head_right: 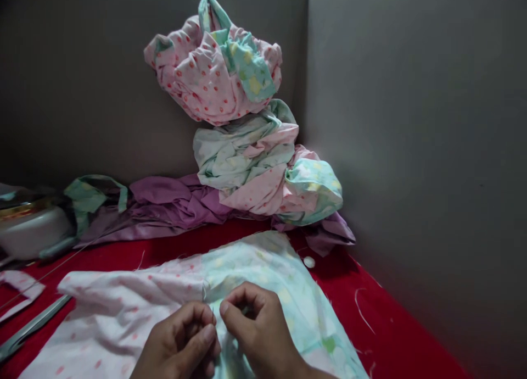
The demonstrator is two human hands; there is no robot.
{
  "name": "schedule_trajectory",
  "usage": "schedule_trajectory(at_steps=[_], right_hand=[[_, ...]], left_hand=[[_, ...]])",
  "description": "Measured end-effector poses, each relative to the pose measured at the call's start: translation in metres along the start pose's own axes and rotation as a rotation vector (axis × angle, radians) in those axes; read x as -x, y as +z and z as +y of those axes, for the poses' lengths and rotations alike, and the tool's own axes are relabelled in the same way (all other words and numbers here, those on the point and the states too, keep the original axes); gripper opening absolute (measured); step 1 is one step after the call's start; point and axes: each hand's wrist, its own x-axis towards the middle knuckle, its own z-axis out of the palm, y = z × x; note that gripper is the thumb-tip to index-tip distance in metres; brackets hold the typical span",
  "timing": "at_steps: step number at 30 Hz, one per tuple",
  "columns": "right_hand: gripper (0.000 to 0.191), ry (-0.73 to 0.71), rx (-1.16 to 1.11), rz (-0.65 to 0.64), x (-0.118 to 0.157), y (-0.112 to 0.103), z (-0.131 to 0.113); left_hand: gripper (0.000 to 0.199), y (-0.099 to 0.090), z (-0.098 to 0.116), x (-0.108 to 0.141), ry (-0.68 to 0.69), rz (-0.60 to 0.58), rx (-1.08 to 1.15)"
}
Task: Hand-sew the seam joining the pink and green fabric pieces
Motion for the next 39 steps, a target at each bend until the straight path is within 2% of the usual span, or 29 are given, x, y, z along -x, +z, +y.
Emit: schedule_trajectory(at_steps=[3, 6, 16, 24, 39], right_hand=[[0.02, -0.021, -0.044, -0.007, 0.0015, 0.0009, -0.0001], [0.018, -0.022, -0.099, -0.038, 0.0026, 0.0024, 0.0005], [0.013, -0.03, -0.137, -0.058, 0.0022, 0.0034, 0.0013], [0.011, -0.066, -0.112, -0.045, 0.0035, 0.0031, 0.003], [0.01, -0.059, -0.107, -0.032, 0.0028, 0.004, 0.0071]], left_hand=[[0.026, 0.0008, 0.0006, -0.0003, -0.001, -0.012, -0.016], [0.027, 0.0035, 0.0011, 0.0006, 0.016, 0.027, 0.008], [0.025, 0.0046, -0.0001, 0.0012, 0.022, 0.034, -0.015], [0.021, 0.0067, 0.0039, 0.0031, -0.006, 0.047, 0.006], [0.025, 0.0073, 0.0018, 0.0027, 0.016, 0.064, 0.01]])
